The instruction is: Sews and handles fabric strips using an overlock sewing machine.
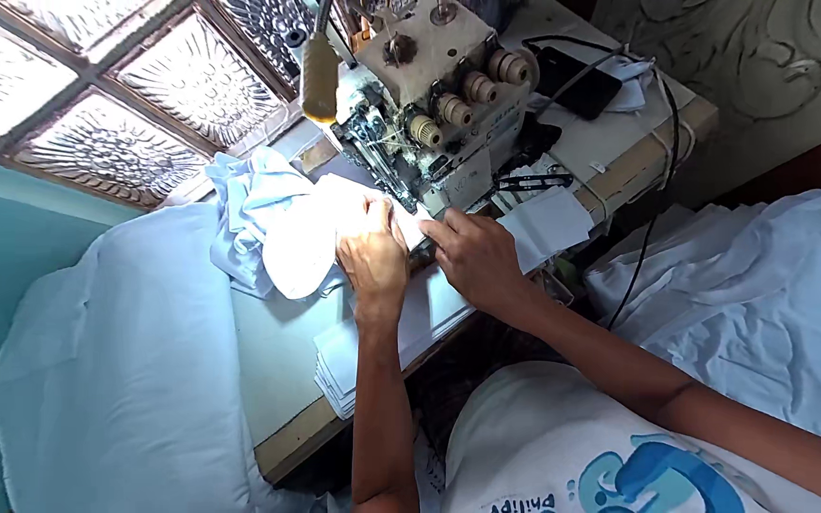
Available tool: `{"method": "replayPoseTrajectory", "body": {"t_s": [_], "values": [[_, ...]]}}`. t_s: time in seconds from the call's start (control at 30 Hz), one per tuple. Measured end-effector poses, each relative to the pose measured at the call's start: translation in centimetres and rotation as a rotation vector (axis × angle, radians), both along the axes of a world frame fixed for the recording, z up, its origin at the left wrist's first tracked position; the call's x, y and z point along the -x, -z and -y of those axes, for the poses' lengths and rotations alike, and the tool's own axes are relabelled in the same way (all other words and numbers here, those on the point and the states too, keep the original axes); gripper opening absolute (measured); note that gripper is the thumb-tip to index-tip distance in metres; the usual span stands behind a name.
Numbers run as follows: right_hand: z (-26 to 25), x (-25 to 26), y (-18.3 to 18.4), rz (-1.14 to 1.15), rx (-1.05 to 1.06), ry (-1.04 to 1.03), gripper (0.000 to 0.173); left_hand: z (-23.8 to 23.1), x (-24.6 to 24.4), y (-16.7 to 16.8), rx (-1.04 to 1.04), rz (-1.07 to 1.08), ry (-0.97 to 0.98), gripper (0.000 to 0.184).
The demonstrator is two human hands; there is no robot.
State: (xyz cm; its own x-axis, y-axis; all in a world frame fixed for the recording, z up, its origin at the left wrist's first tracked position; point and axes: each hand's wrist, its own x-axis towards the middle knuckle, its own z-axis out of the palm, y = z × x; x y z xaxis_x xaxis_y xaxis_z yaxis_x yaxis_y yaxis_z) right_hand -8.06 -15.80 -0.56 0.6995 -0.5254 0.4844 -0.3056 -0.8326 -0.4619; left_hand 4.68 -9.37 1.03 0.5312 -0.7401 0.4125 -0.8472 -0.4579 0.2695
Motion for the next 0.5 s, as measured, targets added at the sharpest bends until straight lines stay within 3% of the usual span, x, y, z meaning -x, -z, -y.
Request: {"method": "replayPoseTrajectory", "body": {"t_s": [0.23, 0.4, 0.5], "values": [[-0.6, 0.0, 0.5, -0.098, 0.097, 0.03, 0.038, 1.3, -4.6, 0.1, -0.041, -0.011, -0.081, 0.029], [-0.3, 3.7, 0.1, -0.053, 0.031, -0.04, 0.02, 0.0, -6.1, 0.3, 0.002, -0.011, -0.152, 0.029], [2.1, 7.5, 0.2, -0.132, -0.068, 0.089, 0.022, -3.3, -4.8, 0.4, 0.034, -0.005, -0.189, 0.032]]}}
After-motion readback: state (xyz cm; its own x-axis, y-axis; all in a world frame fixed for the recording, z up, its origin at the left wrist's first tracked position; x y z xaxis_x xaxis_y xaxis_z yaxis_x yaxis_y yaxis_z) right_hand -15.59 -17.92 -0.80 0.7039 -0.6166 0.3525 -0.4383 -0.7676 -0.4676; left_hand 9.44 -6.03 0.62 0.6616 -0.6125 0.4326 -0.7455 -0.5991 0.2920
